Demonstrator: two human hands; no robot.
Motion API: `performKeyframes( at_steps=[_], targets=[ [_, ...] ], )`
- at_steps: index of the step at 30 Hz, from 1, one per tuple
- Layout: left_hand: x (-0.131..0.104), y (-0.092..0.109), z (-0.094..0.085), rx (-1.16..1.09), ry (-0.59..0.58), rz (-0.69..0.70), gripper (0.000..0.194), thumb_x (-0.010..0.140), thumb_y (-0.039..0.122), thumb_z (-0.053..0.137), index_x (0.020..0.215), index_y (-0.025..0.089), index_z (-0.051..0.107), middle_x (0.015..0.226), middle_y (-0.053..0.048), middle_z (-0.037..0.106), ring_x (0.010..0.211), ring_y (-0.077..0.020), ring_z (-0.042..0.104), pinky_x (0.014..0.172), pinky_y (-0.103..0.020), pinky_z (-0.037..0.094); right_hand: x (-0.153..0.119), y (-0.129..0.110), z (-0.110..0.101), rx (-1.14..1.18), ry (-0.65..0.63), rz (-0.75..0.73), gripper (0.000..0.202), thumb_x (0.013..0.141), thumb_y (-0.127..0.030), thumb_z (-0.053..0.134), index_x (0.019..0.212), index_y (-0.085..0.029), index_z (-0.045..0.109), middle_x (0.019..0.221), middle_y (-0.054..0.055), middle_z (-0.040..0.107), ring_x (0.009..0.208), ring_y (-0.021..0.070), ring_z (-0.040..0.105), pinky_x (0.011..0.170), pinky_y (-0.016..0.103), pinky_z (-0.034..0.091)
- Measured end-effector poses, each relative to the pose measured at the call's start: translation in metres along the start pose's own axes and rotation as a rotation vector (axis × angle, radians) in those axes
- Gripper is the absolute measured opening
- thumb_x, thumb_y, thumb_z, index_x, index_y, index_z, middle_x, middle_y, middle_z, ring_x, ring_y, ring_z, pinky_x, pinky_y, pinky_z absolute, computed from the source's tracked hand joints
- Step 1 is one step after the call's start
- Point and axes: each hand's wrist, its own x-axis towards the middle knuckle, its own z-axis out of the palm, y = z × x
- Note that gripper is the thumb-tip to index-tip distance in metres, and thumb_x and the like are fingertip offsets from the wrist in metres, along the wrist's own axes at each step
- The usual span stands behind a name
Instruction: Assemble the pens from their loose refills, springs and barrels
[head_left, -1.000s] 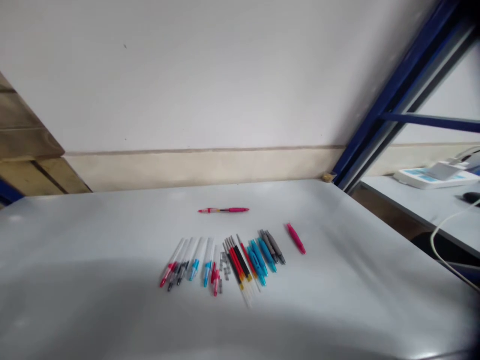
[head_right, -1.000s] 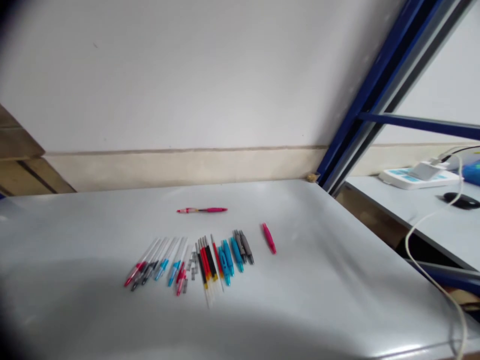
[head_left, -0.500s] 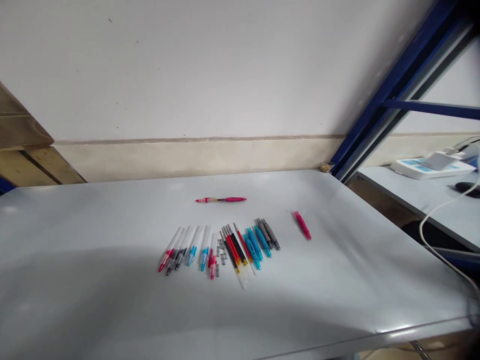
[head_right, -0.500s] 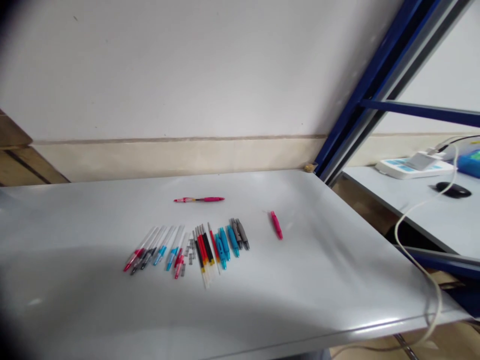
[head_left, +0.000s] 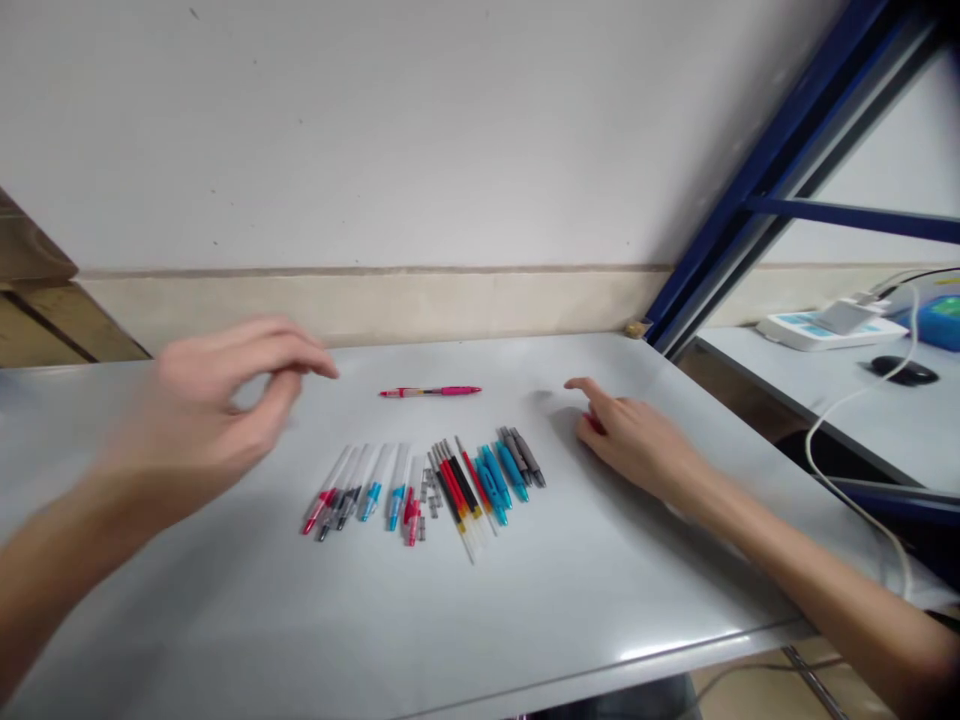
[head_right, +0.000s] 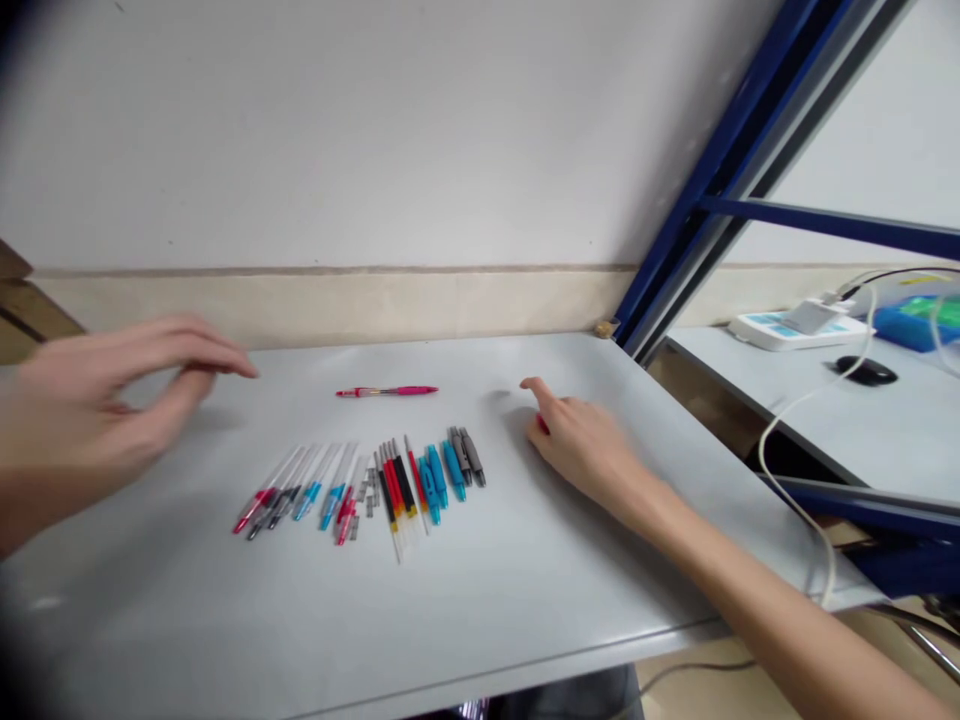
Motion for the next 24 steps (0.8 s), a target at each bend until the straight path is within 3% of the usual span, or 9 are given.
performKeyframes(
  at_steps=[2,3,5,8,11,14,18,21,24],
  targets=[
    [0.030,0.025,0.030,-0.014,-0.067,0.155,0.023,0.097,0.023,0.046,0.090,0.023,0.069,0.098,-0.001,0.071,0.088,-0.0171,0.064,0.079,-0.030,0.050,0.006,-0.012,0.002,0.062,-0.034,-0.059,0.042,0.094,-0.027,0.048,0.136,-0.023,0.053,0.067,0.003,0.062,0.063,0.0216,0.058,0.056,0.031,0.035],
    [0.037,0.031,0.042,-0.027,-0.113,0.138,0.025,0.097,0.021,0.044,0.093,0.023,0.069,0.099,-0.001,0.071,0.088,-0.0170,0.064,0.079,-0.030,0.050,0.009,-0.018,0.002,0.110,-0.059,-0.100,0.041,0.093,-0.025,0.049,0.134,-0.024,0.054,0.066,0.002,0.062,0.061,0.0208,0.057,0.056,0.031,0.035],
    [0.041,0.032,0.060,-0.036,-0.212,0.113,0.027,0.098,0.022,0.042,0.097,0.022,0.069,0.102,-0.003,0.071,0.090,-0.0187,0.065,0.080,-0.032,0.050,0.014,-0.029,-0.002,0.187,-0.116,-0.182,0.037,0.094,-0.024,0.049,0.131,-0.025,0.054,0.063,0.000,0.062,0.060,0.0197,0.055,0.056,0.031,0.035],
    [0.034,0.021,0.076,-0.071,-0.237,0.055,0.028,0.099,0.025,0.041,0.097,0.021,0.069,0.099,-0.005,0.072,0.090,-0.0203,0.065,0.080,-0.033,0.050,0.024,-0.040,-0.005,0.236,-0.126,-0.263,0.027,0.098,-0.027,0.049,0.123,-0.024,0.059,0.063,0.000,0.063,0.058,0.0184,0.053,0.058,0.032,0.034],
    [0.032,0.012,0.086,-0.106,-0.209,0.018,0.028,0.099,0.028,0.042,0.098,0.021,0.069,0.099,-0.005,0.072,0.091,-0.0205,0.065,0.083,-0.033,0.050,0.044,-0.048,-0.002,0.237,-0.038,-0.295,0.021,0.101,-0.030,0.049,0.113,-0.022,0.065,0.071,0.003,0.066,0.062,0.0177,0.055,0.061,0.032,0.035],
    [0.033,0.007,0.091,-0.108,-0.206,-0.005,0.027,0.099,0.027,0.043,0.099,0.020,0.069,0.103,-0.005,0.071,0.096,-0.0206,0.065,0.087,-0.034,0.049,0.070,-0.059,0.009,0.343,0.009,-0.325,0.025,0.100,-0.033,0.054,0.121,-0.021,0.064,0.092,0.006,0.069,0.075,0.0185,0.059,0.070,0.031,0.042],
    [0.028,0.001,0.094,-0.106,-0.201,0.026,0.026,0.100,0.023,0.042,0.102,0.019,0.067,0.109,-0.005,0.067,0.103,-0.0210,0.063,0.095,-0.037,0.048,0.095,-0.077,0.026,0.453,-0.083,-0.457,0.024,0.093,-0.029,0.068,0.115,-0.018,0.067,0.104,0.009,0.065,0.088,0.0194,0.060,0.080,0.031,0.046],
    [0.022,0.004,0.096,-0.023,-0.185,0.109,0.027,0.102,0.022,0.041,0.116,0.020,0.064,0.123,-0.008,0.063,0.115,-0.0237,0.060,0.102,-0.042,0.046,0.094,-0.085,0.029,0.455,-0.040,-0.475,0.004,0.091,-0.019,0.066,0.093,-0.016,0.067,0.094,0.007,0.065,0.085,0.0187,0.058,0.078,0.030,0.044],
    [0.020,0.015,0.098,0.139,-0.144,0.253,0.032,0.103,0.024,0.044,0.132,0.021,0.056,0.136,-0.012,0.058,0.124,-0.0277,0.055,0.106,-0.047,0.044,0.076,-0.092,0.019,0.611,0.015,-0.444,0.008,0.096,-0.019,0.056,0.093,-0.017,0.063,0.086,0.003,0.067,0.076,0.0163,0.057,0.072,0.029,0.042]
  ],
)
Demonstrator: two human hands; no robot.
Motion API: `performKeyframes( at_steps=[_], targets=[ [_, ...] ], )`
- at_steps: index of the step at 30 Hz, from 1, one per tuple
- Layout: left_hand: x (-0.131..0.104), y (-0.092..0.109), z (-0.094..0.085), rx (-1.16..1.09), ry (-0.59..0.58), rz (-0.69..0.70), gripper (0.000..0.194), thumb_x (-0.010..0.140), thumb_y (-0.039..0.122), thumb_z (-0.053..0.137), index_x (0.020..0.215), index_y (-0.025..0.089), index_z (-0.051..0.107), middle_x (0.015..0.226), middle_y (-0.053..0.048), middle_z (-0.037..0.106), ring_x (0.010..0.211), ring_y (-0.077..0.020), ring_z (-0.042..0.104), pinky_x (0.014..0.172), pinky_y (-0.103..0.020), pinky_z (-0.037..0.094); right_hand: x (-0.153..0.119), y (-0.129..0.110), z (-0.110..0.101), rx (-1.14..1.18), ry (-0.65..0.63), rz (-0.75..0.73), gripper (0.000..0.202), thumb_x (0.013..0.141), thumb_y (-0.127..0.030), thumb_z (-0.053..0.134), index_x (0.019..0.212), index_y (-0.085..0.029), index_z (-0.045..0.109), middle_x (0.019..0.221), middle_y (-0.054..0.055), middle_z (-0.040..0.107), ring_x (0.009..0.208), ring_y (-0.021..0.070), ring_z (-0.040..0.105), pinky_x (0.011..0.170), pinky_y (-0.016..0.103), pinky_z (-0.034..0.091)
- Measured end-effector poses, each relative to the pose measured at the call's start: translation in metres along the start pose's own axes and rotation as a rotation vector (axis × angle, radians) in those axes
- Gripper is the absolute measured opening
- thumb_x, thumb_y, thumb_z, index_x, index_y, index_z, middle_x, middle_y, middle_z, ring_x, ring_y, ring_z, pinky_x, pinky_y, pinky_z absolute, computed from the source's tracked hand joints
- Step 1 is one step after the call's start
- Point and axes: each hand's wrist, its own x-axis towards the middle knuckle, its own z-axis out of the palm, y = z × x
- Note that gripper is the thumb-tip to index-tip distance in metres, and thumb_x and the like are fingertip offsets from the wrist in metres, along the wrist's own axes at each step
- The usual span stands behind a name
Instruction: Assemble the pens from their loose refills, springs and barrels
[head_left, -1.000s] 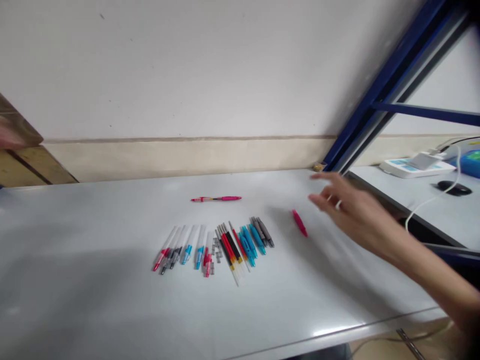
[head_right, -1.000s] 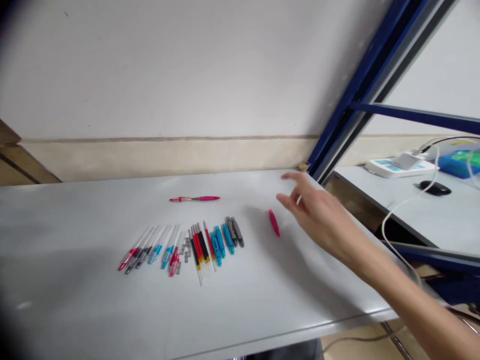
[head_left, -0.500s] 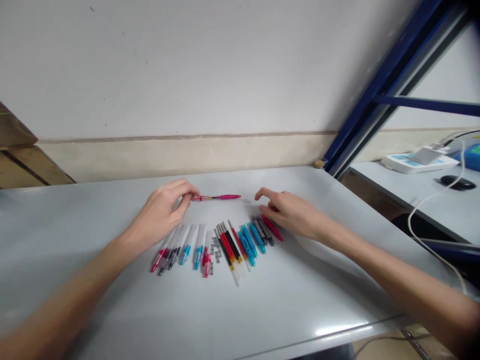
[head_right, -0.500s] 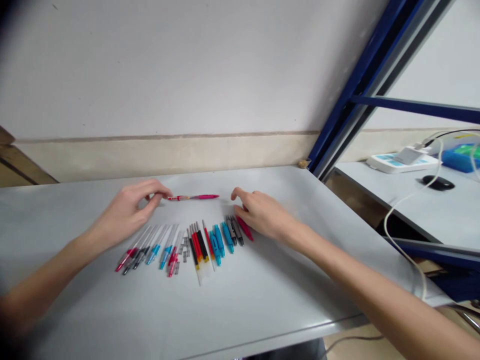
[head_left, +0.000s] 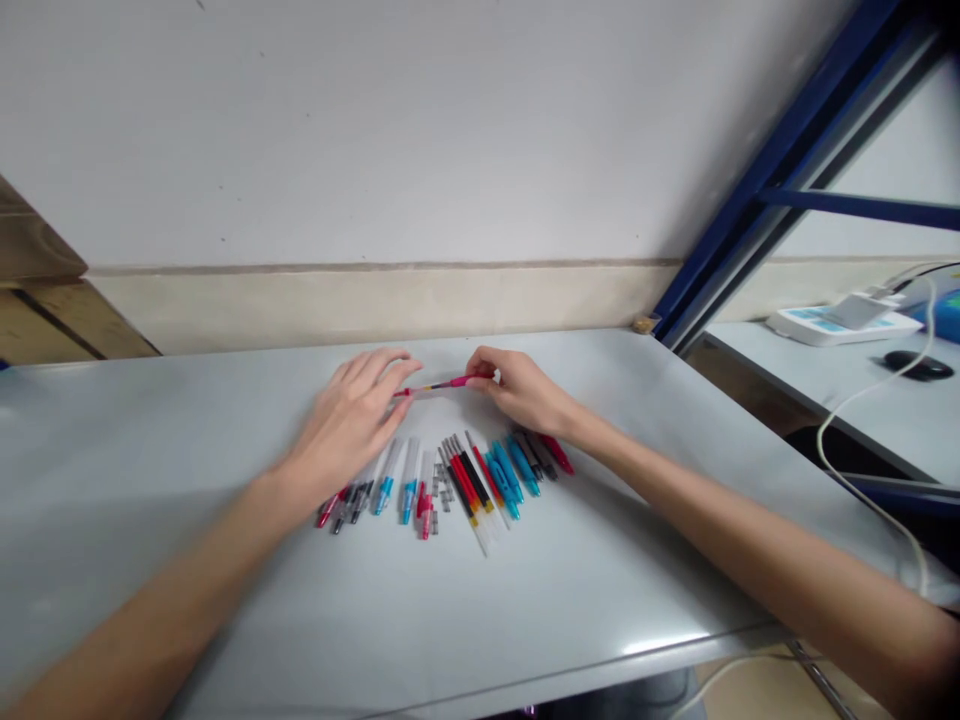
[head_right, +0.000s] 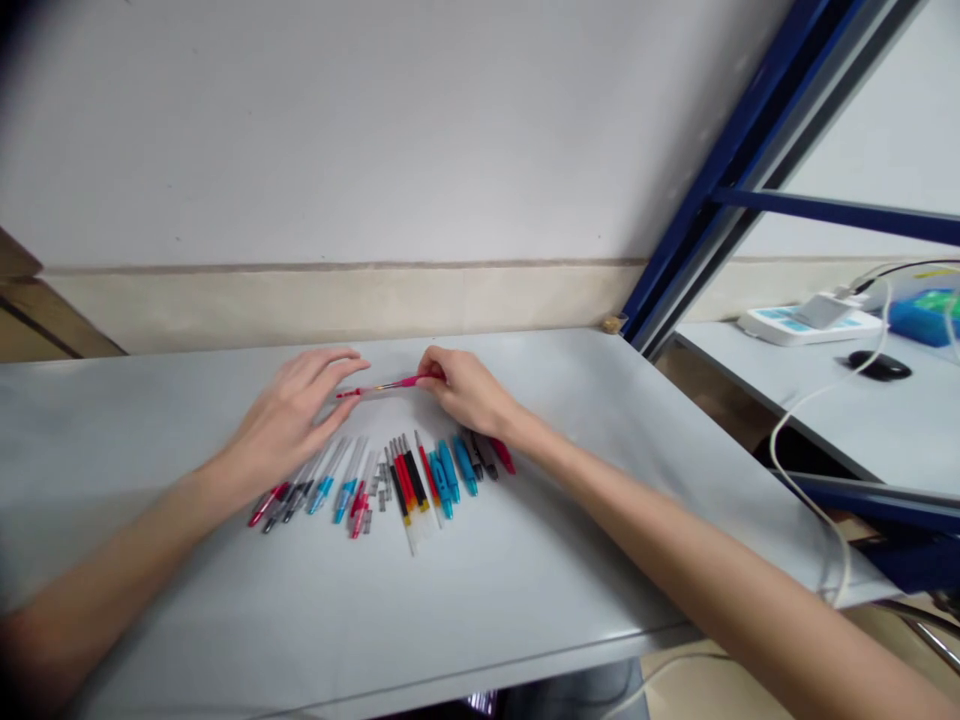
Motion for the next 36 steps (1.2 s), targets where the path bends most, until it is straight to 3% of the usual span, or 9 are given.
performKeyframes(
  at_steps=[6,11,16,20,23,26,28,32,36],
  targets=[
    [0.012,0.011,0.001,0.194,0.153,0.138,0.025,0.104,0.019,0.042,0.111,0.019,0.066,0.093,-0.009,0.067,0.088,-0.0234,0.061,0.077,-0.037,0.044,-0.021,-0.035,-0.001,0.207,0.125,0.066,0.035,0.105,-0.036,0.044,0.078,-0.018,0.057,0.066,-0.002,0.053,0.058,0.0117,0.041,0.059,0.027,0.034],
    [0.017,0.009,0.002,0.160,0.152,0.164,0.025,0.104,0.022,0.045,0.093,0.019,0.066,0.079,-0.003,0.068,0.069,-0.0177,0.058,0.064,-0.033,0.038,-0.026,-0.033,0.005,0.226,0.239,0.009,0.024,0.102,-0.028,0.050,0.081,-0.019,0.056,0.068,-0.002,0.052,0.062,0.0133,0.044,0.061,0.028,0.036],
    [0.015,0.020,-0.004,0.143,0.151,0.162,0.027,0.104,0.019,0.042,0.092,0.020,0.065,0.075,-0.003,0.065,0.070,-0.0171,0.057,0.064,-0.033,0.037,-0.033,-0.033,-0.001,0.119,0.270,-0.097,0.001,0.099,-0.023,0.056,0.098,-0.022,0.057,0.093,0.003,0.064,0.084,0.0185,0.057,0.079,0.032,0.045],
    [0.006,0.030,-0.002,0.196,0.121,0.231,0.023,0.105,0.018,0.043,0.101,0.017,0.066,0.073,-0.003,0.061,0.070,-0.0180,0.055,0.062,-0.033,0.036,-0.036,-0.037,-0.001,0.082,0.117,-0.098,0.023,0.107,-0.031,0.043,0.097,-0.022,0.062,0.078,0.001,0.059,0.077,0.0183,0.054,0.076,0.032,0.043],
    [0.001,0.030,0.004,0.172,0.104,0.236,0.023,0.105,0.017,0.044,0.097,0.017,0.065,0.072,-0.002,0.062,0.067,-0.0172,0.055,0.062,-0.033,0.037,-0.036,-0.038,0.004,0.057,0.134,-0.097,0.029,0.106,-0.024,0.044,0.083,-0.020,0.062,0.072,0.002,0.057,0.077,0.0192,0.051,0.073,0.032,0.043],
    [0.000,0.026,0.007,0.137,0.099,0.197,0.023,0.105,0.018,0.043,0.096,0.017,0.065,0.076,-0.002,0.065,0.070,-0.0172,0.059,0.064,-0.032,0.038,-0.036,-0.038,0.007,0.061,0.184,-0.157,0.009,0.102,-0.022,0.056,0.102,-0.021,0.065,0.093,0.005,0.065,0.090,0.0212,0.054,0.081,0.034,0.045],
    [0.000,0.025,0.007,0.124,0.102,0.174,0.023,0.105,0.017,0.043,0.097,0.017,0.064,0.076,-0.002,0.064,0.070,-0.0172,0.059,0.064,-0.032,0.038,-0.035,-0.037,0.009,0.021,0.178,-0.211,0.016,0.101,-0.026,0.059,0.116,-0.022,0.065,0.104,0.007,0.066,0.095,0.0227,0.054,0.087,0.037,0.045],
    [0.000,0.029,0.006,0.111,0.107,0.177,0.023,0.105,0.017,0.044,0.093,0.017,0.064,0.073,-0.001,0.063,0.067,-0.0167,0.058,0.063,-0.032,0.039,-0.035,-0.036,0.014,-0.087,0.112,-0.233,0.024,0.106,-0.028,0.049,0.104,-0.018,0.070,0.087,0.007,0.068,0.083,0.0217,0.052,0.081,0.037,0.042],
    [0.000,0.033,0.007,0.076,0.106,0.162,0.025,0.105,0.018,0.044,0.088,0.017,0.063,0.069,0.000,0.061,0.064,-0.0163,0.057,0.061,-0.032,0.039,-0.037,-0.035,0.016,-0.106,0.164,-0.238,0.020,0.105,-0.021,0.052,0.101,-0.018,0.071,0.082,0.006,0.069,0.082,0.0213,0.051,0.077,0.036,0.041]
  ],
)
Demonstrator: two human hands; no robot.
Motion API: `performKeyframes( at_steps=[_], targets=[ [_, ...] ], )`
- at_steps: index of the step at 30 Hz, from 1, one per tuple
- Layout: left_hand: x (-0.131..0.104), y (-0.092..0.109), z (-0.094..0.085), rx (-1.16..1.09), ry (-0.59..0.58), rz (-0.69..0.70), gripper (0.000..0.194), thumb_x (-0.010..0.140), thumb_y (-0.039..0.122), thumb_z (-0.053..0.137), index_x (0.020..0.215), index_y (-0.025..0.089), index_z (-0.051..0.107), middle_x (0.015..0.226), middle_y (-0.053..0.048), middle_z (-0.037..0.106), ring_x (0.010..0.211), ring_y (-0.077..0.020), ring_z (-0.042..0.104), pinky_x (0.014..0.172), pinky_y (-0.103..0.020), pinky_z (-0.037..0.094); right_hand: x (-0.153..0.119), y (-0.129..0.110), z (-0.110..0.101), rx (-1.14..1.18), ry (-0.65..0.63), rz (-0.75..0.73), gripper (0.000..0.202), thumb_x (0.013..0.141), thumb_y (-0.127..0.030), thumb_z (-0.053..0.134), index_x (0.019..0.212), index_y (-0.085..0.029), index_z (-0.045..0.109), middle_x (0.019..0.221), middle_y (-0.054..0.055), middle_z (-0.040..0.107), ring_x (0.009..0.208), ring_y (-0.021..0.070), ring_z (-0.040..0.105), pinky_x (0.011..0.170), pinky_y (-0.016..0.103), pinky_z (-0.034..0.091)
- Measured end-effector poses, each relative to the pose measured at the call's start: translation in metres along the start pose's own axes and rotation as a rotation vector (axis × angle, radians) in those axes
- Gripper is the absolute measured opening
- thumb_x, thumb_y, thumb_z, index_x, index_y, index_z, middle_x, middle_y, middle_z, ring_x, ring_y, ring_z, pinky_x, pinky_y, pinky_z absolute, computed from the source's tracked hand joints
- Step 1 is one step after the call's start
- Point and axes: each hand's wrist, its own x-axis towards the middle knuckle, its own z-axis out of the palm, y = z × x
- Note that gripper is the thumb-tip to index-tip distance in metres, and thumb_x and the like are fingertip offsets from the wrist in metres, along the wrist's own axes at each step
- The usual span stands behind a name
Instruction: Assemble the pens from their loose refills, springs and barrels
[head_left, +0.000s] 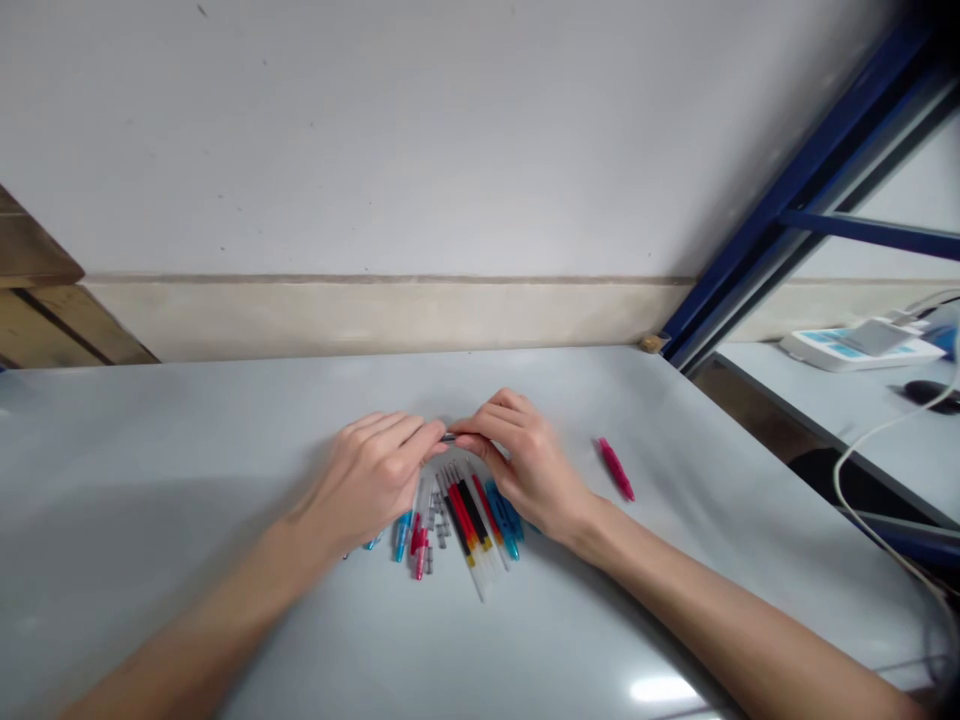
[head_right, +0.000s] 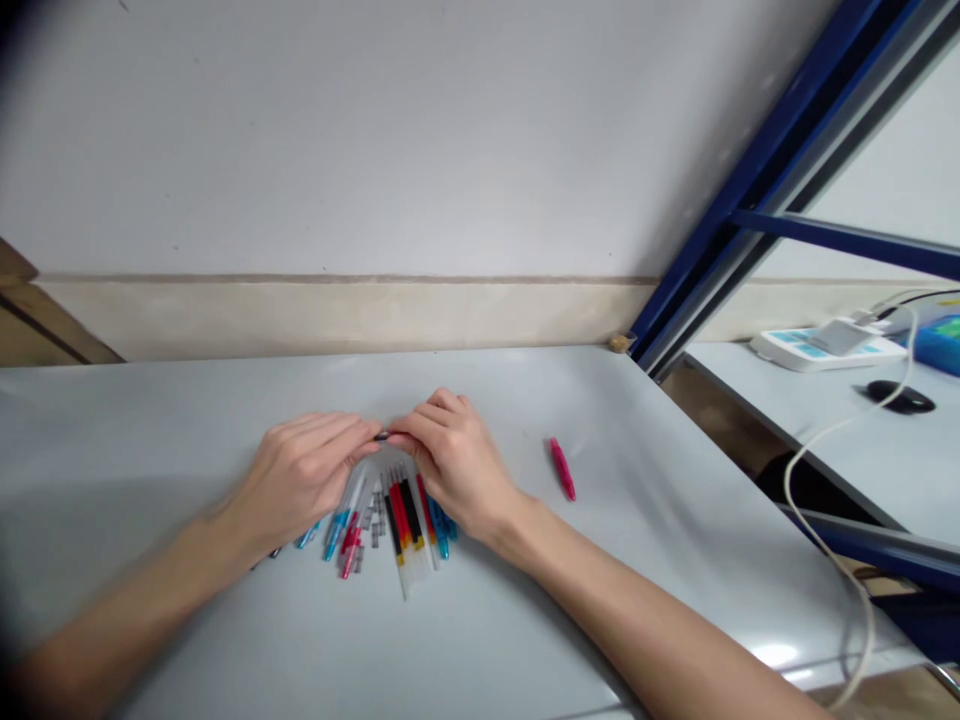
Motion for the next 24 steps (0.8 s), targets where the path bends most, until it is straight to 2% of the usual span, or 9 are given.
performKeyframes(
  at_steps=[3,8,10,13,15,17,20,22,24],
  targets=[
    [-0.0011,0.0014,0.0010,-0.075,-0.016,-0.055,0.026,0.104,0.015,0.044,0.086,0.018,0.063,0.070,0.000,0.063,0.065,-0.0162,0.059,0.062,-0.031,0.040,-0.0013,-0.0005,0.0018,0.018,0.045,-0.012,0.015,0.101,-0.016,0.057,0.104,-0.019,0.071,0.084,0.005,0.069,0.083,0.0211,0.050,0.077,0.035,0.041],
    [-0.0034,0.0022,-0.0003,-0.165,-0.061,-0.143,0.027,0.101,0.014,0.043,0.082,0.019,0.060,0.068,0.000,0.062,0.064,-0.0156,0.058,0.061,-0.030,0.038,-0.0018,-0.0048,0.0045,-0.086,0.115,-0.019,0.019,0.100,-0.010,0.053,0.096,-0.019,0.069,0.080,0.005,0.065,0.080,0.0213,0.048,0.073,0.034,0.039],
    [-0.0039,0.0016,-0.0018,-0.159,-0.069,-0.169,0.028,0.101,0.017,0.043,0.076,0.019,0.056,0.062,0.001,0.055,0.058,-0.0146,0.052,0.058,-0.030,0.034,-0.0016,-0.0058,0.0028,-0.128,0.090,-0.030,0.016,0.101,-0.014,0.054,0.107,-0.019,0.069,0.085,0.006,0.067,0.085,0.0226,0.050,0.076,0.036,0.040],
    [-0.0048,-0.0008,-0.0040,-0.135,-0.066,-0.210,0.030,0.101,0.019,0.043,0.073,0.020,0.052,0.058,0.003,0.048,0.054,-0.0133,0.044,0.055,-0.030,0.029,-0.0012,-0.0043,-0.0019,-0.119,-0.010,-0.027,0.024,0.103,-0.026,0.057,0.124,-0.019,0.065,0.096,0.008,0.069,0.091,0.0237,0.053,0.082,0.038,0.043],
    [-0.0055,-0.0021,-0.0046,-0.127,-0.074,-0.228,0.029,0.101,0.019,0.043,0.072,0.020,0.050,0.058,0.003,0.046,0.054,-0.0129,0.042,0.055,-0.030,0.027,-0.0013,-0.0020,-0.0033,-0.094,-0.036,-0.022,0.020,0.104,-0.024,0.054,0.118,-0.019,0.067,0.093,0.007,0.069,0.088,0.0228,0.053,0.081,0.038,0.044],
    [-0.0061,-0.0022,-0.0044,-0.133,-0.096,-0.233,0.030,0.101,0.020,0.043,0.071,0.020,0.047,0.057,0.004,0.043,0.054,-0.0125,0.039,0.055,-0.030,0.026,-0.0017,-0.0001,-0.0022,-0.079,-0.001,-0.022,0.017,0.103,-0.017,0.051,0.103,-0.018,0.068,0.086,0.006,0.067,0.086,0.0220,0.052,0.078,0.036,0.044],
    [-0.0061,-0.0004,-0.0034,-0.155,-0.120,-0.241,0.031,0.101,0.021,0.042,0.070,0.020,0.044,0.057,0.004,0.041,0.053,-0.0123,0.036,0.055,-0.029,0.025,-0.0025,-0.0003,0.0016,-0.084,0.061,-0.022,0.022,0.100,-0.006,0.048,0.088,-0.019,0.061,0.087,0.006,0.064,0.087,0.0219,0.050,0.076,0.035,0.043],
    [-0.0059,0.0006,-0.0030,-0.159,-0.123,-0.246,0.030,0.101,0.022,0.042,0.071,0.020,0.044,0.057,0.004,0.043,0.053,-0.0125,0.037,0.055,-0.029,0.026,-0.0025,-0.0028,0.0027,-0.084,0.059,-0.005,0.024,0.099,-0.003,0.044,0.087,-0.019,0.058,0.090,0.007,0.062,0.086,0.0214,0.049,0.074,0.034,0.043],
    [-0.0058,0.0006,-0.0030,-0.153,-0.114,-0.251,0.029,0.101,0.023,0.042,0.072,0.020,0.045,0.057,0.004,0.043,0.053,-0.0126,0.037,0.055,-0.029,0.025,-0.0021,-0.0060,0.0019,-0.072,0.006,0.021,0.015,0.101,-0.008,0.049,0.096,-0.018,0.059,0.096,0.008,0.062,0.089,0.0216,0.050,0.076,0.034,0.045]
  ],
)
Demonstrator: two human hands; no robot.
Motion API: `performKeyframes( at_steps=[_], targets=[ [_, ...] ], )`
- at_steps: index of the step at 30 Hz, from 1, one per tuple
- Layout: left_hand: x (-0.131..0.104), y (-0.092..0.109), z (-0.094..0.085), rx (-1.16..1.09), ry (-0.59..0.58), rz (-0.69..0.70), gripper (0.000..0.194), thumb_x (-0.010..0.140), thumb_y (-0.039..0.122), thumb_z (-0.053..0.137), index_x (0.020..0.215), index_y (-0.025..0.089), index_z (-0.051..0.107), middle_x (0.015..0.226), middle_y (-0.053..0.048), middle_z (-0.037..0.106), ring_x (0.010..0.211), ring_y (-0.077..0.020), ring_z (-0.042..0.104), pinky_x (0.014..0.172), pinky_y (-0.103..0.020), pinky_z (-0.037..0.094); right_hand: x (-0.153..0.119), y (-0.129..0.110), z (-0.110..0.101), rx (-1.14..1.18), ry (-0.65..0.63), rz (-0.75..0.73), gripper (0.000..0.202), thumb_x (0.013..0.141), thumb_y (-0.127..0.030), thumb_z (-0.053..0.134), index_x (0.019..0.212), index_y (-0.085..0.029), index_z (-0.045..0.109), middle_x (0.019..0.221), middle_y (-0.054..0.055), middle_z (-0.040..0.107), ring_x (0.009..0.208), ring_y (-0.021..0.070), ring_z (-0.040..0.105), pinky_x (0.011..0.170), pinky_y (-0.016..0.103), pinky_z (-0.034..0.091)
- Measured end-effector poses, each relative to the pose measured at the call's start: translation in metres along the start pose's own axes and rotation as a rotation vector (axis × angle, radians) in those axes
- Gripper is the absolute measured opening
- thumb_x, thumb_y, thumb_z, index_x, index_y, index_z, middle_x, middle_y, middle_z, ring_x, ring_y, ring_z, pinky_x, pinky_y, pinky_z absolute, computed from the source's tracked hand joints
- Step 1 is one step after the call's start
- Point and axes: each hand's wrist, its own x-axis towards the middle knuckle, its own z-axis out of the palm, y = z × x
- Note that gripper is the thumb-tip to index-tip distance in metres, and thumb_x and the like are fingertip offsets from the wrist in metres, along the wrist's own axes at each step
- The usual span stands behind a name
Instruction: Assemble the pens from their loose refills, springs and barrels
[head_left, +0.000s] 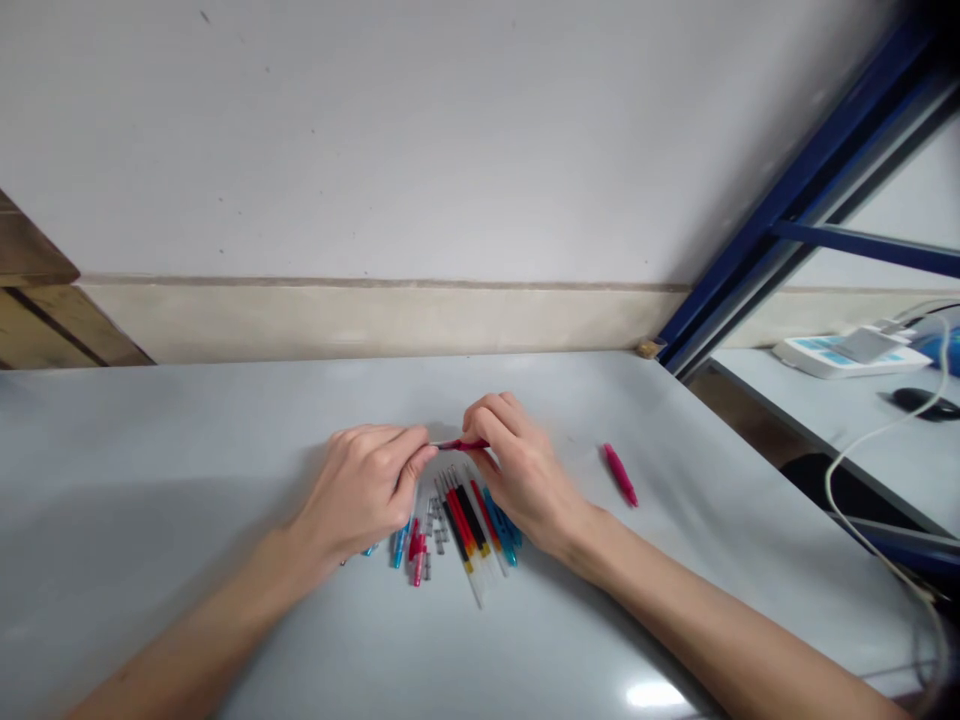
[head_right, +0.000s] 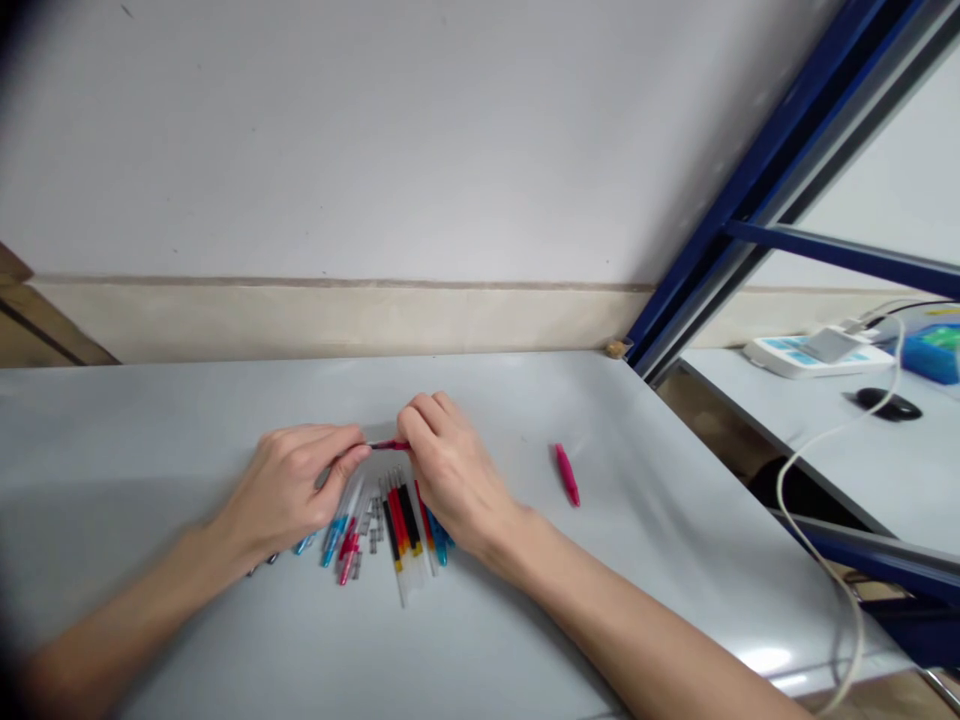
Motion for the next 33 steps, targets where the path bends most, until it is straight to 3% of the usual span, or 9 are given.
performKeyframes(
  at_steps=[4,8,12,15,19,21,23,28,33],
  targets=[
    [0.000,-0.002,0.000,0.025,0.010,-0.001,0.031,0.101,0.026,0.042,0.071,0.020,0.046,0.057,0.004,0.044,0.053,-0.0127,0.039,0.055,-0.029,0.024,0.001,-0.002,-0.001,-0.030,-0.127,-0.018,0.016,0.105,-0.021,0.051,0.113,-0.017,0.063,0.092,0.007,0.067,0.088,0.0220,0.053,0.081,0.036,0.046],
    [0.001,-0.001,0.000,0.048,-0.021,-0.009,0.033,0.102,0.027,0.042,0.070,0.020,0.046,0.055,0.004,0.043,0.051,-0.0125,0.038,0.054,-0.030,0.023,0.001,0.005,0.002,-0.082,-0.027,-0.054,0.019,0.103,-0.015,0.050,0.096,-0.018,0.067,0.082,0.005,0.066,0.085,0.0215,0.052,0.079,0.036,0.043],
    [0.002,-0.001,-0.001,0.069,0.010,-0.043,0.038,0.103,0.034,0.046,0.068,0.020,0.050,0.052,0.004,0.040,0.048,-0.0121,0.036,0.052,-0.030,0.022,0.000,0.012,0.002,-0.077,0.103,0.003,0.026,0.099,-0.002,0.044,0.084,-0.019,0.059,0.086,0.006,0.062,0.085,0.0202,0.051,0.075,0.033,0.042],
    [0.004,-0.005,-0.001,0.099,0.061,-0.007,0.041,0.103,0.042,0.051,0.069,0.020,0.055,0.056,0.003,0.049,0.053,-0.0134,0.043,0.054,-0.030,0.027,-0.002,0.011,0.001,-0.049,0.031,0.072,0.027,0.096,0.001,0.040,0.089,-0.020,0.056,0.087,0.004,0.058,0.079,0.0180,0.051,0.069,0.030,0.041],
    [0.005,-0.011,-0.001,0.141,0.067,0.169,0.022,0.102,0.017,0.046,0.099,0.018,0.068,0.078,-0.004,0.067,0.078,-0.0205,0.059,0.070,-0.034,0.041,-0.001,0.002,0.002,-0.069,-0.123,0.036,0.029,0.100,-0.003,0.038,0.109,-0.020,0.060,0.093,0.006,0.058,0.085,0.0197,0.053,0.074,0.032,0.045],
    [0.005,-0.011,0.000,0.155,0.050,0.233,0.038,0.095,0.001,0.040,0.120,0.017,0.065,0.092,-0.007,0.070,0.087,-0.0229,0.061,0.075,-0.036,0.043,0.001,-0.001,0.002,-0.051,-0.144,0.022,0.025,0.104,-0.010,0.041,0.117,-0.019,0.060,0.093,0.007,0.059,0.088,0.0204,0.055,0.078,0.033,0.047],
    [0.005,-0.009,0.000,0.149,0.019,0.245,0.051,0.087,-0.006,0.036,0.126,0.015,0.062,0.098,-0.008,0.070,0.088,-0.0229,0.061,0.075,-0.036,0.045,0.002,-0.003,0.001,-0.031,-0.141,0.037,0.023,0.105,-0.014,0.043,0.119,-0.019,0.061,0.092,0.006,0.059,0.086,0.0196,0.056,0.077,0.032,0.047],
    [0.003,-0.004,0.001,0.110,-0.073,0.176,0.024,0.099,0.011,0.043,0.095,0.018,0.065,0.084,-0.005,0.061,0.077,-0.0204,0.057,0.071,-0.034,0.044,0.003,-0.004,-0.002,-0.006,-0.170,0.060,0.018,0.105,-0.015,0.044,0.105,-0.017,0.062,0.093,0.006,0.059,0.083,0.0181,0.056,0.075,0.031,0.046],
    [0.004,-0.011,0.000,0.142,-0.054,0.133,0.027,0.104,0.021,0.044,0.083,0.019,0.061,0.078,-0.002,0.058,0.073,-0.0182,0.054,0.068,-0.033,0.040,0.001,0.001,-0.001,-0.014,-0.167,0.051,0.020,0.106,-0.016,0.041,0.099,-0.017,0.060,0.094,0.007,0.058,0.085,0.0188,0.054,0.076,0.031,0.045]
  ],
)
